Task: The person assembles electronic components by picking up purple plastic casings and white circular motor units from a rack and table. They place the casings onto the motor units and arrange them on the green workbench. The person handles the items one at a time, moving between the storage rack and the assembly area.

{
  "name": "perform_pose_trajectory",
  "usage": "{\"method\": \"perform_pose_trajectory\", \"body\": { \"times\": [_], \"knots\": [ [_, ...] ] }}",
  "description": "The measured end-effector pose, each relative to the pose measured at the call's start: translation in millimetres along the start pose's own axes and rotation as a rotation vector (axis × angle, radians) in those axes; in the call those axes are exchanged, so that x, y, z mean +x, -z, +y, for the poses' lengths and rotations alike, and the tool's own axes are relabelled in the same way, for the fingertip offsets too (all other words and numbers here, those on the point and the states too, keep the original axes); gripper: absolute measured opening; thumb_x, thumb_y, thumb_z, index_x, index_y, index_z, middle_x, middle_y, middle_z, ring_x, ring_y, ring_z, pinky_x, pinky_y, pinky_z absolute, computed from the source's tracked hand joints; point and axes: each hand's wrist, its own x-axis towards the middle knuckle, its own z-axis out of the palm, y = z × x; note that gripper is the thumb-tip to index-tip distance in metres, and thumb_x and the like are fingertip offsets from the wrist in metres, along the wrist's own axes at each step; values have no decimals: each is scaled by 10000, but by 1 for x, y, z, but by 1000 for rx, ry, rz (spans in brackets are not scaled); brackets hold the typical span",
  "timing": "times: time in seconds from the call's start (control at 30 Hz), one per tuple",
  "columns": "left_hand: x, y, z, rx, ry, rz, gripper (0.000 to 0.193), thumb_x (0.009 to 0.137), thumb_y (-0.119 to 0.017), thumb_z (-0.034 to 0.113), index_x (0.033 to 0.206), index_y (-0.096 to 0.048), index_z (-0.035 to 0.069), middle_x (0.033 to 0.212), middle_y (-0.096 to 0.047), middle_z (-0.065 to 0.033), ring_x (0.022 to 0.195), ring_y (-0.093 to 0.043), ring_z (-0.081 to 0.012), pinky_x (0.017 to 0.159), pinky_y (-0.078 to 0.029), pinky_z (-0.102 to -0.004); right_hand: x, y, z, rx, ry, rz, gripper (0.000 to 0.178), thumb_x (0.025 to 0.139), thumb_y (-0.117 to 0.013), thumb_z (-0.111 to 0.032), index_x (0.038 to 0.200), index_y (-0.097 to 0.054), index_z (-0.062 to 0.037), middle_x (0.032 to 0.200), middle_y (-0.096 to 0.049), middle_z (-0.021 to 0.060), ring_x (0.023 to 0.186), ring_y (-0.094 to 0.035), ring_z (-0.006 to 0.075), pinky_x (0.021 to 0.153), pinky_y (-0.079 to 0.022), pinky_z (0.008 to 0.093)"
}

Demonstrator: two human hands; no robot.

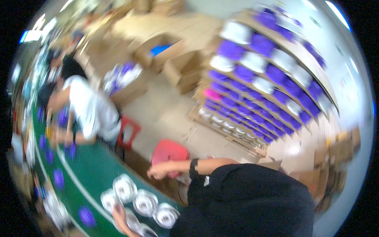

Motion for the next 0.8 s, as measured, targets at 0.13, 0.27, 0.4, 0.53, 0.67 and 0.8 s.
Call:
{"method": "perform_pose_trajectory", "body": {
  "times": [0.13,0.27,0.4,0.53,0.67,0.8],
  "knots": [
    [14,-48,87,-475,-380,-233,184,851,-554,16,995,-654,-42,923,-688,-169,875,-663,-270,785,-514,-358,-151,6,97,19,-64,316,239,838,-542,-120,1055,-609,-47,1017,-646,200,932,-620,376,799,-494,486],
    [-60,-37,268,-601,-454,-583,146,923,-555,44,1015,-652,-15,935,-687,-90,823,-627,-173,739,-499,-297,-319,27,90,91,-255,548,280,857,-549,-153,1107,-623,-49,1001,-673,176,917,-638,326,797,-497,430],
    [-67,-85,387,-364,-933,-725,138,890,-542,-7,969,-654,3,849,-679,-100,771,-618,-178,704,-491,-291,-507,51,28,224,-405,955,297,892,-523,-113,1165,-619,-47,969,-679,138,887,-641,236,778,-498,357],
    [-85,-45,530,-219,-1030,-773,145,792,-552,-34,887,-645,24,787,-646,-126,729,-620,-230,679,-489,-323,-632,145,-62,-83,-480,970,241,936,-549,-120,1129,-633,-2,938,-699,155,787,-672,248,707,-516,345],
    [-77,-16,680,-14,-1534,-604,135,745,-539,-52,826,-638,-11,832,-682,-160,802,-681,-277,745,-522,-349,-741,228,-135,-516,-394,1027,223,887,-543,-146,1052,-648,-37,773,-661,152,705,-634,289,678,-490,400],
    [-107,22,818,112,-1575,-364,52,723,-552,-34,730,-584,6,750,-642,-138,726,-655,-292,673,-508,-353,-797,343,-137,-939,-571,827,206,841,-551,-110,1000,-675,-66,830,-681,134,775,-653,309,699,-501,420]
  ]
}}
